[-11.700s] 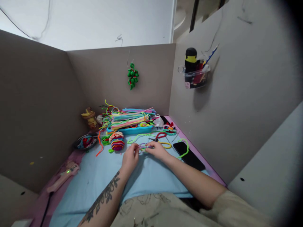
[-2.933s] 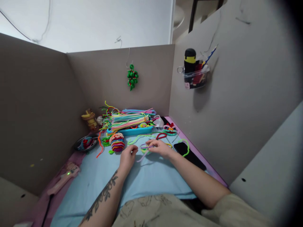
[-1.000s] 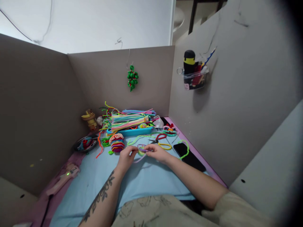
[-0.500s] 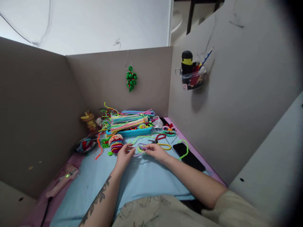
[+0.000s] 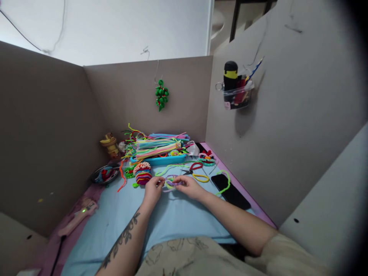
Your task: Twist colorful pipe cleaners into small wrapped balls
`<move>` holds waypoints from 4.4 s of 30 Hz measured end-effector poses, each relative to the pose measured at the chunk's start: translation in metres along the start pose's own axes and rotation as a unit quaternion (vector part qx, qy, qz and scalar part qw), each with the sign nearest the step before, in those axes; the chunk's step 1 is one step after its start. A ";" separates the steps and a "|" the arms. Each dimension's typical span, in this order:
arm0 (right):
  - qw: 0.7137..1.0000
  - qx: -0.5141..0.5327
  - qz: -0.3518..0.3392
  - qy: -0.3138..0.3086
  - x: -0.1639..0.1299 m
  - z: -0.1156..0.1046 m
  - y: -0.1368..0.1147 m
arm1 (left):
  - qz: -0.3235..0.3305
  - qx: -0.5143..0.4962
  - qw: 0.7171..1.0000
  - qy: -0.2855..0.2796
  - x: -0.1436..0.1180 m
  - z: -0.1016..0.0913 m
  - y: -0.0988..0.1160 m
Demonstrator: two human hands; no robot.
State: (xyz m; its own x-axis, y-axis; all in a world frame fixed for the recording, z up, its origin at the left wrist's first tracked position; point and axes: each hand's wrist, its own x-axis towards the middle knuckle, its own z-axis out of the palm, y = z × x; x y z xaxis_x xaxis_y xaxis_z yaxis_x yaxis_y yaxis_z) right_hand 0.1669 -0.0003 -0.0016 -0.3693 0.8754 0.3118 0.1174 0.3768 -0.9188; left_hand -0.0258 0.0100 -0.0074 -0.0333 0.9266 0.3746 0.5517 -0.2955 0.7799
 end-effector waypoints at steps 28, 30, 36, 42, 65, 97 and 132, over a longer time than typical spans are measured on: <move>0.935 -0.325 -0.143 -0.019 -0.001 -0.006 0.011 | 0.049 0.148 0.986 -0.054 -0.005 0.007 -0.007; 0.935 -0.326 -0.140 -0.016 -0.001 -0.004 0.010 | 0.060 0.144 0.987 -0.050 -0.005 0.005 -0.006; 0.943 -0.306 -0.132 -0.002 0.000 -0.005 0.016 | 0.069 0.134 0.987 -0.055 -0.002 0.003 -0.008; 0.936 -0.314 -0.156 -0.044 0.000 -0.003 0.017 | 0.086 0.137 0.986 -0.040 -0.002 0.003 -0.013; 0.950 -0.274 -0.146 -0.033 -0.001 -0.003 0.015 | 0.114 0.057 0.991 -0.047 -0.007 0.004 -0.001; 0.960 -0.232 -0.156 -0.034 0.000 -0.002 0.018 | -0.112 -0.134 0.980 -0.093 -0.001 0.006 -0.010; 0.963 -0.251 -0.071 0.067 0.010 -0.014 0.033 | 0.020 -0.174 0.915 -0.363 -0.028 -0.004 0.037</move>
State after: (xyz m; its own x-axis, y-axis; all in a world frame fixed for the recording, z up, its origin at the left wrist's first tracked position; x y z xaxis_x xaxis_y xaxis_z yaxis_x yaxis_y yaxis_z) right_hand 0.1802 0.0251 -0.0249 -0.2973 0.8223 0.4853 0.5176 0.5659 -0.6418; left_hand -0.0075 -0.0272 0.0128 0.6134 0.7863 0.0737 0.2376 -0.2728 0.9323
